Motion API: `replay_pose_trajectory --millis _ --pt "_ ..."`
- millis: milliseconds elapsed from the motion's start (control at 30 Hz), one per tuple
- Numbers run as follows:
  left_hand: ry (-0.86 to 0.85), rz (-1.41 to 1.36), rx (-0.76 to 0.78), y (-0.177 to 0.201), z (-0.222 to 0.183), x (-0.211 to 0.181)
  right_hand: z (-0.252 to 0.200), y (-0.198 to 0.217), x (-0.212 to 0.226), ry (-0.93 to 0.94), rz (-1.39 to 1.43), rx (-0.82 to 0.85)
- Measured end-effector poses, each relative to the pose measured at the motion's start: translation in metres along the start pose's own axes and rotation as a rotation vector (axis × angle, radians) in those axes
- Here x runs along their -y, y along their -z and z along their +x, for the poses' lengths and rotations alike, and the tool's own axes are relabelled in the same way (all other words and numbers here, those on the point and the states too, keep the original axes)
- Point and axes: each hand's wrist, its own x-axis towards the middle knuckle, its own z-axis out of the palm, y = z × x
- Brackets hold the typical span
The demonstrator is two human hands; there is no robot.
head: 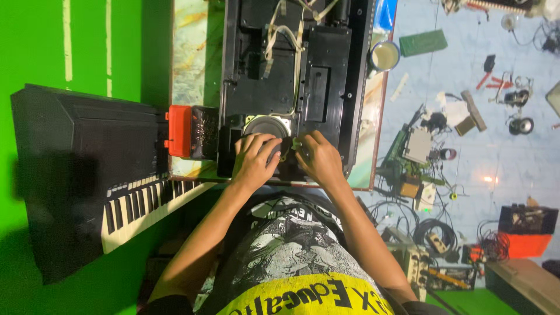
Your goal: The person repairs an electronic keyboard by hand, reaching inside the open casing to handle internal wires and a speaker.
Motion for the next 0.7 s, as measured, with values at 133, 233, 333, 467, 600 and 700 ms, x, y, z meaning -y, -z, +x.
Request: replay_pose_trajectory --millis 133,233,333,467,600,700 --pt "-0.062 0.001 0.055 -0.003 -0.006 0.008 -0.007 -0.014 -0.001 -0.01 -0.003 -0.013" --pt "-0.077 0.011 0.072 -0.008 -0.009 0.009 -0.014 -0.022 -0.003 -0.028 -0.026 0.013" --pt "-0.078 0.007 0.092 -0.01 -0.01 0.011 -0.019 -0.029 -0.004 -0.044 -0.015 0.043" --pt "-0.067 0.019 0.099 -0.012 -0.009 0.01 -0.015 -0.028 -0.008 -0.069 -0.008 0.073" --pt "-0.04 0.029 0.078 -0.015 -0.004 0.008 0.004 -0.025 -0.016 0.002 -0.053 -0.016" --pt "-0.036 0.038 0.059 -0.017 0.002 0.008 0.014 -0.025 -0.022 0.027 -0.072 -0.002"
